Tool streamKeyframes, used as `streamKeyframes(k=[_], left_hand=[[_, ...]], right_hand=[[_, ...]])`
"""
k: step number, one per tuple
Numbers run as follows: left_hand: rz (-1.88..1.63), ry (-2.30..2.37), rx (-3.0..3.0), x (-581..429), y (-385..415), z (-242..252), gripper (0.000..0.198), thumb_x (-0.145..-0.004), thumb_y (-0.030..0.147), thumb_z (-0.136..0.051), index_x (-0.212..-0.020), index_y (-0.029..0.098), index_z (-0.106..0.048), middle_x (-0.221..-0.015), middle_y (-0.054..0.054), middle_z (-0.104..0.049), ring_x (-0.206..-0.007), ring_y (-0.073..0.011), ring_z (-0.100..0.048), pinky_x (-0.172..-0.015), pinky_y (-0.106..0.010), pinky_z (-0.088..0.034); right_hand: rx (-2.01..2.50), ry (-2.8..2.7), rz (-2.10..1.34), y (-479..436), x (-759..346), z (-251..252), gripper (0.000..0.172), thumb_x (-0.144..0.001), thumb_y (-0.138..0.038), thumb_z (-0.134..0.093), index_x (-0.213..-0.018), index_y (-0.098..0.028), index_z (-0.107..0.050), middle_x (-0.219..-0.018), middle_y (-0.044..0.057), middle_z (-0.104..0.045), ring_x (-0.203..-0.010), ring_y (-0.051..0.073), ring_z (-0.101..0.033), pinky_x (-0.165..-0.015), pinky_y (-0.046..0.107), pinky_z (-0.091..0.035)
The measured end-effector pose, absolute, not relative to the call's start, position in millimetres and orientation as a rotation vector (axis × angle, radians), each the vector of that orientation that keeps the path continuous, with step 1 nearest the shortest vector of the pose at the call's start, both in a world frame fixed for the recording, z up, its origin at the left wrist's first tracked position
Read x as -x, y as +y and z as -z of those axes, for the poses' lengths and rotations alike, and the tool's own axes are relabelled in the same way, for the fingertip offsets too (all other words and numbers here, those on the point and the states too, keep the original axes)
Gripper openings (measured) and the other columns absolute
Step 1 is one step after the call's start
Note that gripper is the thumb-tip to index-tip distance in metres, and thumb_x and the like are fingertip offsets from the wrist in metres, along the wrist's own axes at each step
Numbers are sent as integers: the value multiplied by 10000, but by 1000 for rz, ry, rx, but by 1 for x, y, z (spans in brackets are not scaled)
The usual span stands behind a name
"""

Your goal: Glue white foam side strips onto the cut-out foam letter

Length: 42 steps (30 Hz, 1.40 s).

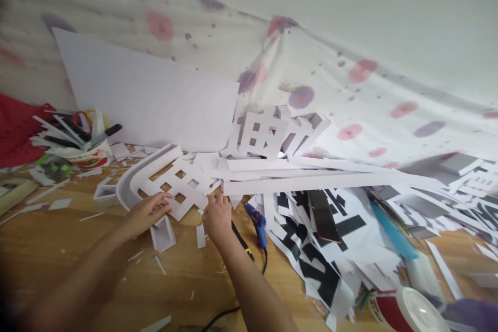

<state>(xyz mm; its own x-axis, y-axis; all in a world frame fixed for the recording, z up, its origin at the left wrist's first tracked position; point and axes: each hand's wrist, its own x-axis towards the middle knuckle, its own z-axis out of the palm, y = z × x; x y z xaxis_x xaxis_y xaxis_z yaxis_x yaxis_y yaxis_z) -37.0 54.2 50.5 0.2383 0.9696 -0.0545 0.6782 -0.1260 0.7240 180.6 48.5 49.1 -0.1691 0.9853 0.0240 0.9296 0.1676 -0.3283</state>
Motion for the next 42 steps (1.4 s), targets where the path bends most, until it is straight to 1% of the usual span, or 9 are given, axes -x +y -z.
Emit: streamKeyframes(k=[7, 11, 14, 18, 24, 32, 35, 39, 42], left_hand=[[-586, 1527, -1859, 37, 54, -51, 390, -790, 482, -395, -1044, 218, -529, -850, -38, -678, -775, -205, -627, -657, -283, -462], [-606, 1516, -1867, 37, 54, -51, 371, -787, 469, -403, -1036, 225, -531, -890, -42, -682, -845, -216, -620, -697, -295, -462], [-597, 1504, -1853, 37, 53, -52, 359, -783, 461, -407, -1028, 229, -526, -882, -36, -684, -815, -211, -627, -701, -300, -465], [-601, 1502, -1835, 37, 53, -51, 367, -780, 470, -407, -1024, 222, -523, -880, -36, -683, -760, -199, -636, -694, -297, -470], [-618, 1499, -1876, 37, 52, -49, 353, -779, 464, -414, -1010, 226, -535, -896, -38, -682, -834, -207, -633, -706, -286, -465], [-595, 1527, -1889, 36, 51, -54, 361, -779, 472, -405, -1005, 221, -533, -915, -39, -683, -749, -194, -638, -672, -277, -463], [-609, 1509, -1864, 35, 51, -55, 352, -781, 474, -403, -998, 228, -529, -899, -36, -683, -718, -190, -639, -670, -280, -468], [-630, 1486, -1839, 34, 51, -53, 365, -782, 479, -396, -1013, 221, -513, -857, -33, -681, -744, -200, -641, -686, -294, -474], [-626, 1478, -1856, 34, 52, -52, 388, -779, 486, -389, -1021, 206, -506, -870, -37, -680, -755, -199, -639, -680, -293, -472]], right_hand=[[1625, -2077, -367, 24, -206, -107, 236, -784, -201, -508, -1008, -211, -581, -1025, 68, -599, -977, 218, -514, -856, 340, -393], [2004, -1797, -306, 34, -261, -132, 174, -808, -276, -476, -933, -212, -579, -834, 28, -636, -788, 180, -575, -704, 290, -410], [2397, -1717, -291, 45, -303, -120, 214, -786, -309, -509, -967, -206, -559, -883, 36, -637, -823, 193, -585, -670, 281, -391], [2605, -1751, -280, 48, -331, -85, 414, -769, -442, -538, -1080, -170, -506, -1051, 107, -586, -938, 247, -577, -697, 307, -404], [2670, -1789, -291, 41, -335, -77, 461, -742, -281, -554, -1156, -102, -463, -1119, 175, -551, -984, 268, -570, -759, 312, -403], [2540, -1744, -571, 17, -378, -125, 412, -751, -296, -470, -1118, -153, -594, -951, 93, -647, -839, 217, -595, -709, 285, -414], [2381, -1641, -831, -4, -393, -147, 445, -765, -339, -436, -1137, -162, -603, -767, 64, -650, -649, 176, -568, -573, 266, -411], [2074, -1559, -1141, -28, -401, -173, 452, -707, -371, -478, -1081, -174, -637, -833, 71, -648, -550, 126, -502, -452, 234, -370], [1926, -1538, -1218, -35, -394, -182, 431, -710, -421, -508, -1017, -157, -653, -756, 68, -642, -510, 111, -477, -425, 223, -359]])
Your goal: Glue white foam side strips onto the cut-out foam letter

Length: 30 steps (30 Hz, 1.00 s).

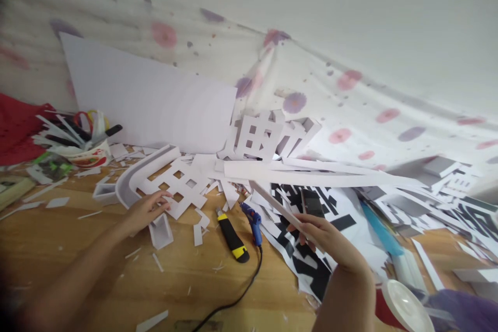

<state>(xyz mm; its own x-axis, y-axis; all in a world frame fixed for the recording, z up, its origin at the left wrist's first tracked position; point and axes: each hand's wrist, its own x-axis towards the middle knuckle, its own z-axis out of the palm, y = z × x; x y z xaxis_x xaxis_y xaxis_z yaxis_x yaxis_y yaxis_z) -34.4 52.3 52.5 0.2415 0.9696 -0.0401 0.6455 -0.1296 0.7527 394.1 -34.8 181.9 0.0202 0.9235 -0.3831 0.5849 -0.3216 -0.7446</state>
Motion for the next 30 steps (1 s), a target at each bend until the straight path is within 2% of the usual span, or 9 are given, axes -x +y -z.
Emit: streamKeyframes(k=[5, 9, 12, 14, 16, 18, 22, 26, 30], left_hand=[[-624, 1492, -1847, 33, 52, -56, 369, -774, 473, -389, -1006, 216, -517, -843, -19, -683, -766, -197, -643, -674, -282, -467], [-627, 1481, -1829, 34, 53, -53, 371, -775, 460, -392, -1018, 206, -509, -883, -37, -684, -781, -196, -645, -684, -284, -470], [-623, 1481, -1832, 35, 54, -50, 365, -772, 455, -402, -1016, 206, -510, -888, -39, -687, -787, -200, -647, -697, -291, -471], [-627, 1491, -1834, 36, 54, -49, 361, -772, 452, -404, -1016, 210, -514, -876, -35, -688, -794, -204, -646, -701, -295, -471], [-638, 1494, -1835, 36, 53, -49, 357, -772, 447, -407, -1015, 211, -519, -855, -32, -688, -807, -206, -643, -700, -295, -471], [-663, 1495, -1822, 35, 52, -50, 356, -771, 450, -413, -1014, 214, -523, -849, -31, -686, -820, -206, -640, -690, -290, -472], [-720, 1483, -1730, 34, 51, -54, 388, -761, 485, -437, -1022, 210, -518, -850, -30, -685, -700, -188, -635, -605, -278, -472], [-838, 1426, -1638, 41, 49, -58, 425, -764, 501, -439, -1033, 178, -495, -800, -45, -679, -676, -182, -622, -567, -271, -468], [-905, 1455, -1704, 64, 43, -66, 394, -777, 492, -459, -1023, 186, -501, -854, -52, -670, -863, -202, -617, -726, -299, -475]], right_hand=[[1630, -1404, -1421, -21, -359, -171, 387, -717, -398, -511, -1009, -168, -622, -832, 73, -663, -508, 111, -500, -402, 218, -375], [1420, -1327, -1602, 4, -327, -154, 257, -727, -324, -505, -896, -177, -630, -710, 35, -643, -454, 90, -468, -366, 197, -323], [1231, -1256, -1687, 21, -306, -143, 229, -745, -348, -506, -822, -163, -617, -575, 13, -590, -391, 79, -420, -340, 196, -280], [1161, -1205, -1710, 29, -291, -138, 230, -745, -358, -525, -850, -169, -601, -579, 12, -597, -397, 91, -449, -345, 201, -299], [1099, -1169, -1712, 33, -274, -133, 252, -736, -351, -554, -923, -185, -581, -701, 32, -646, -494, 124, -542, -407, 221, -385], [1023, -1129, -1712, 34, -254, -127, 259, -725, -342, -586, -943, -203, -563, -830, 42, -666, -636, 157, -611, -556, 270, -472], [912, -1044, -1677, 30, -219, -113, 202, -691, -306, -644, -808, -209, -510, -897, 39, -668, -792, 185, -638, -771, 355, -474], [908, -1076, -1608, 27, -199, -99, 212, -691, -297, -643, -795, -218, -477, -834, 17, -666, -800, 178, -625, -777, 349, -462], [969, -1228, -1517, 28, -191, -83, 178, -688, -290, -644, -750, -214, -496, -742, -22, -625, -711, 137, -579, -696, 269, -444]])
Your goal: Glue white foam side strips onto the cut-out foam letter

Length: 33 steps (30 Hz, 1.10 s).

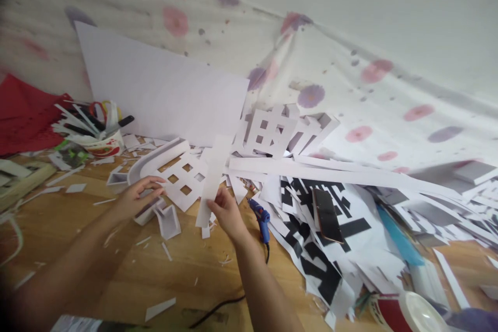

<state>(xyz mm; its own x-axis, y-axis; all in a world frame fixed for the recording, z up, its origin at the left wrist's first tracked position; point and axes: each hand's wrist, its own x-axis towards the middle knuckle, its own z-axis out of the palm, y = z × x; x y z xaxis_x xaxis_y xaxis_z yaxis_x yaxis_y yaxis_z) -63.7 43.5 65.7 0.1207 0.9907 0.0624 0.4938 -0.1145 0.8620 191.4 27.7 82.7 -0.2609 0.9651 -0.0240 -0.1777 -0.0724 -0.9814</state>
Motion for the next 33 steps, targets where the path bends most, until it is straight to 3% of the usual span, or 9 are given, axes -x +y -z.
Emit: streamKeyframes(k=[3, 8, 15, 24, 28, 33], left_hand=[[-711, 1435, -1890, 85, 36, -69, 397, -751, 487, -521, -1037, 211, -530, -969, -55, -654, -954, -216, -590, -836, -329, -446], [-441, 1438, -2181, 98, 25, -63, 468, -632, 436, -655, -1041, 223, -577, -1123, -83, -600, -1055, -272, -521, -907, -387, -398], [-476, 1628, -2152, 77, 26, -42, 390, -714, 345, -555, -1083, 219, -556, -1011, -64, -649, -970, -251, -563, -872, -364, -389], [-426, 1756, -1980, 30, 17, -59, 407, -680, 252, -581, -1083, 207, -546, -965, -64, -674, -938, -257, -587, -854, -374, -395], [-535, 1706, -1872, 12, 14, -52, 511, -671, 250, -595, -1156, 148, -474, -986, -108, -662, -984, -263, -581, -880, -395, -401], [-750, 1401, -1710, 18, 13, -50, 643, -702, 321, -580, -1269, 198, -303, -1173, -114, -575, -1089, -222, -534, -924, -382, -405]], right_hand=[[1007, -1255, -1456, 29, -189, -72, 137, -700, -281, -620, -741, -215, -507, -697, -40, -591, -650, 120, -546, -646, 247, -427], [965, -1174, -1345, 34, -184, -66, 188, -682, -211, -590, -841, -233, -492, -793, -30, -630, -742, 140, -584, -693, 266, -449], [914, -1135, -1276, 43, -177, -59, 255, -666, -233, -607, -898, -221, -500, -880, 13, -640, -867, 175, -598, -848, 336, -447], [965, -1153, -1231, 46, -182, -71, 277, -677, -284, -616, -932, -232, -523, -928, 20, -653, -907, 188, -591, -859, 346, -445], [1041, -1138, -1218, 52, -179, -68, 227, -642, -345, -657, -808, -217, -569, -841, 32, -662, -834, 204, -602, -827, 373, -456], [1068, -1122, -1183, 56, -167, -68, 240, -651, -396, -658, -775, -205, -583, -787, 42, -660, -767, 201, -609, -774, 377, -475]])
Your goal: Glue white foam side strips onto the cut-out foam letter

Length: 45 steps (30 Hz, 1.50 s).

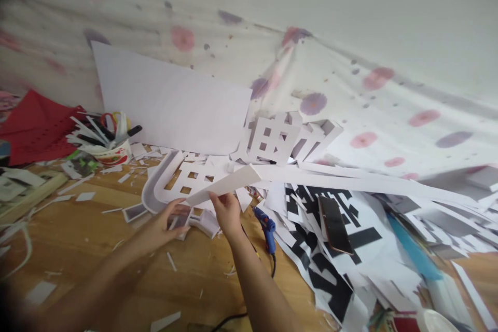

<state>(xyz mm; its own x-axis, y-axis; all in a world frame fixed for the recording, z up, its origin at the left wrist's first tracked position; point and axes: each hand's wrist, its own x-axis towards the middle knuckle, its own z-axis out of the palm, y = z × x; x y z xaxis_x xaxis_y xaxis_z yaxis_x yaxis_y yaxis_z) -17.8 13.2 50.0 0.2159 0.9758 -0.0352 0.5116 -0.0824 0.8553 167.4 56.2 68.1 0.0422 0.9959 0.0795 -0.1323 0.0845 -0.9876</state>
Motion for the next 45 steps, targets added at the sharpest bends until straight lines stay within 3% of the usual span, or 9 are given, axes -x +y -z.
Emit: streamKeyframes(k=[3, 8, 13, 18, 23, 28, 34, 40, 45], left_hand=[[-758, 1428, -1726, 39, 12, -53, 669, -697, 321, -584, -1281, 226, -273, -1239, -110, -525, -1156, -222, -485, -962, -390, -375], [-634, 1489, -1874, 79, 17, -48, 665, -646, 281, -609, -1249, 218, -337, -1183, -102, -565, -1132, -251, -497, -975, -405, -350], [-594, 1642, -2022, 91, 34, -41, 507, -665, 242, -558, -1157, 192, -446, -946, -66, -649, -957, -248, -585, -906, -381, -386], [-479, 1765, -2006, 77, 38, -50, 416, -638, 255, -608, -1043, 216, -519, -775, -15, -650, -809, -236, -612, -756, -322, -428], [-528, 1862, -1920, 62, 31, -52, 400, -670, 323, -617, -1021, 175, -497, -867, -73, -648, -849, -253, -606, -686, -313, -431], [-574, 1910, -1760, 50, 28, -51, 370, -686, 316, -615, -1007, 204, -471, -884, -49, -653, -834, -226, -616, -648, -284, -432], [-521, 2020, -1775, 44, 25, -51, 408, -724, 349, -594, -1073, 200, -448, -917, -74, -665, -884, -262, -615, -667, -301, -424], [-498, 1918, -1795, 50, 26, -47, 394, -755, 294, -567, -1118, 207, -442, -981, -82, -675, -934, -258, -617, -707, -312, -440], [-464, 1932, -1798, 51, 26, -48, 403, -752, 268, -563, -1131, 211, -438, -977, -76, -682, -936, -255, -625, -715, -309, -444]], right_hand=[[1055, -1140, -1125, 55, -163, -71, 253, -686, -415, -636, -814, -204, -579, -795, 45, -663, -755, 193, -612, -743, 360, -485], [1170, -1474, -1015, 48, -151, -79, 188, -756, -386, -589, -813, -207, -600, -771, 49, -678, -696, 192, -624, -685, 339, -486], [1312, -1885, -857, 50, -117, -93, 94, -780, -279, -569, -793, -200, -619, -782, 47, -691, -717, 188, -628, -671, 295, -452], [1369, -2225, -725, 55, -95, -100, 131, -811, -286, -559, -888, -196, -614, -830, 40, -695, -735, 167, -619, -647, 240, -397], [1344, -2408, -670, 58, -104, -95, 142, -822, -305, -554, -832, -185, -629, -799, 56, -696, -720, 175, -618, -608, 233, -360], [1346, -2565, -617, 63, -107, -93, 159, -836, -296, -534, -849, -171, -632, -835, 86, -691, -752, 200, -617, -611, 253, -351], [1331, -2723, -553, 70, -102, -98, 212, -877, -304, -468, -910, -144, -603, -838, 105, -681, -750, 206, -609, -626, 264, -354], [1286, -2673, -687, 70, -107, -88, 165, -861, -235, -490, -961, -146, -586, -895, 96, -675, -773, 191, -597, -641, 245, -351], [1258, -2684, -596, 67, -106, -84, 166, -868, -241, -493, -941, -126, -588, -882, 106, -662, -806, 191, -586, -689, 252, -366]])
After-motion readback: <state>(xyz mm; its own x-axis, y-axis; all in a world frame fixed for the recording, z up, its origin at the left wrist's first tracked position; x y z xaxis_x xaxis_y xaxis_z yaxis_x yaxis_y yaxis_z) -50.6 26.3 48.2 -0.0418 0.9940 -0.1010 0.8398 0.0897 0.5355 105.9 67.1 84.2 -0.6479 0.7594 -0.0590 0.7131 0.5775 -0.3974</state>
